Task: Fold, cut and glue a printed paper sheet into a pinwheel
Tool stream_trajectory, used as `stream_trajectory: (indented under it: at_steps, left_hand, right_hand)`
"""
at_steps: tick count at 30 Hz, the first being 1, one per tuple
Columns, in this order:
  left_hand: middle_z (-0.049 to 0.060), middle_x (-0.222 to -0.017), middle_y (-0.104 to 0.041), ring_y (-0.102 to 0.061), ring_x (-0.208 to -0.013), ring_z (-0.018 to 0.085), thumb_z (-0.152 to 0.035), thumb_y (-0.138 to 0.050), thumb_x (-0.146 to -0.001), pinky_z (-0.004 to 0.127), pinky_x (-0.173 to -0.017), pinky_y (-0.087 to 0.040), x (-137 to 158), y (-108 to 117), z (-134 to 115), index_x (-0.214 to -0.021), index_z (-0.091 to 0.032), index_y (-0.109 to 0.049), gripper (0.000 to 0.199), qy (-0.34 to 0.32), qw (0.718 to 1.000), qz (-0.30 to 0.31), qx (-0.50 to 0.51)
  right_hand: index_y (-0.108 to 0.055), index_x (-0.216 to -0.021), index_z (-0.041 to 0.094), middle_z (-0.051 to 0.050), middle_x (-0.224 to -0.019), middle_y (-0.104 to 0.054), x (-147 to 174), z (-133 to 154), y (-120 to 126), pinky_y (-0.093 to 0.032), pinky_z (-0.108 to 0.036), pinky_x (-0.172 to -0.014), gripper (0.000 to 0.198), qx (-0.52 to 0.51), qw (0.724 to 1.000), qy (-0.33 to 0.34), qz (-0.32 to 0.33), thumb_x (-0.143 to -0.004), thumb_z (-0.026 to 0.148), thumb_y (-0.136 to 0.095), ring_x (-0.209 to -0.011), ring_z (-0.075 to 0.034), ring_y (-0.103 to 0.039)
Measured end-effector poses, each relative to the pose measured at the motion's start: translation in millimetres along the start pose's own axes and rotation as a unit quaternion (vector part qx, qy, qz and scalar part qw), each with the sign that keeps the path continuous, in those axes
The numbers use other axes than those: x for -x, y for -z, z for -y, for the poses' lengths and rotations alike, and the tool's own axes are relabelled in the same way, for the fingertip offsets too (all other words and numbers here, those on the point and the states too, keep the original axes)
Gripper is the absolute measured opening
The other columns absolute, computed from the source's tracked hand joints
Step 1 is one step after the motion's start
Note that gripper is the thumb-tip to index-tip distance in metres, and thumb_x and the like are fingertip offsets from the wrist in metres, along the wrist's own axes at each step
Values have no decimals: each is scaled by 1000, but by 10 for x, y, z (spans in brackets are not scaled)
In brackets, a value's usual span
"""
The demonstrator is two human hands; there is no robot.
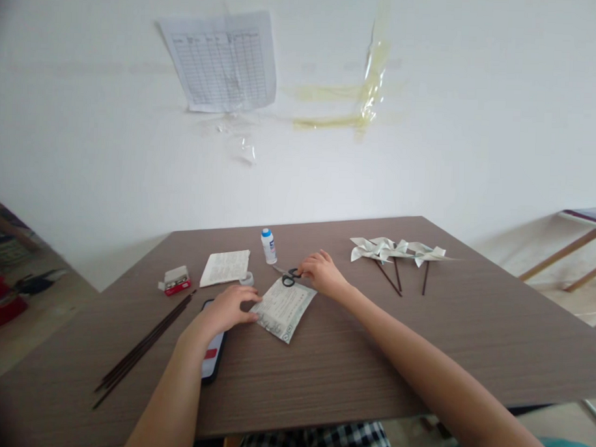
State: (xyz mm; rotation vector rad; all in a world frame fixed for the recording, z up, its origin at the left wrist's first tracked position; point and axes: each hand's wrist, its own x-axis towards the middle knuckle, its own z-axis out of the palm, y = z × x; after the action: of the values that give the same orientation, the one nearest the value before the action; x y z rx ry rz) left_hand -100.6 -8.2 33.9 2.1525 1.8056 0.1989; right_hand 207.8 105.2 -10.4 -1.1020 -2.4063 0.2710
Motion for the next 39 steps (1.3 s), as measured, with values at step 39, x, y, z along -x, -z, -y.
stream_trajectory:
  at_steps: [39]
  left_hand:
    - [19, -174, -79, -72, -161, 47, -26, -80, -115, 62, -135, -57, -140, -232, -843, -125, -23, -97, 20, 98, 991, -67, -66]
  right_hand:
    - [-98, -141, 30, -22, -145, -91, 707, -200, 235, -43, -85, -138, 36, 149, 965, -213, 18, -113, 37, -77, -149, -52, -71]
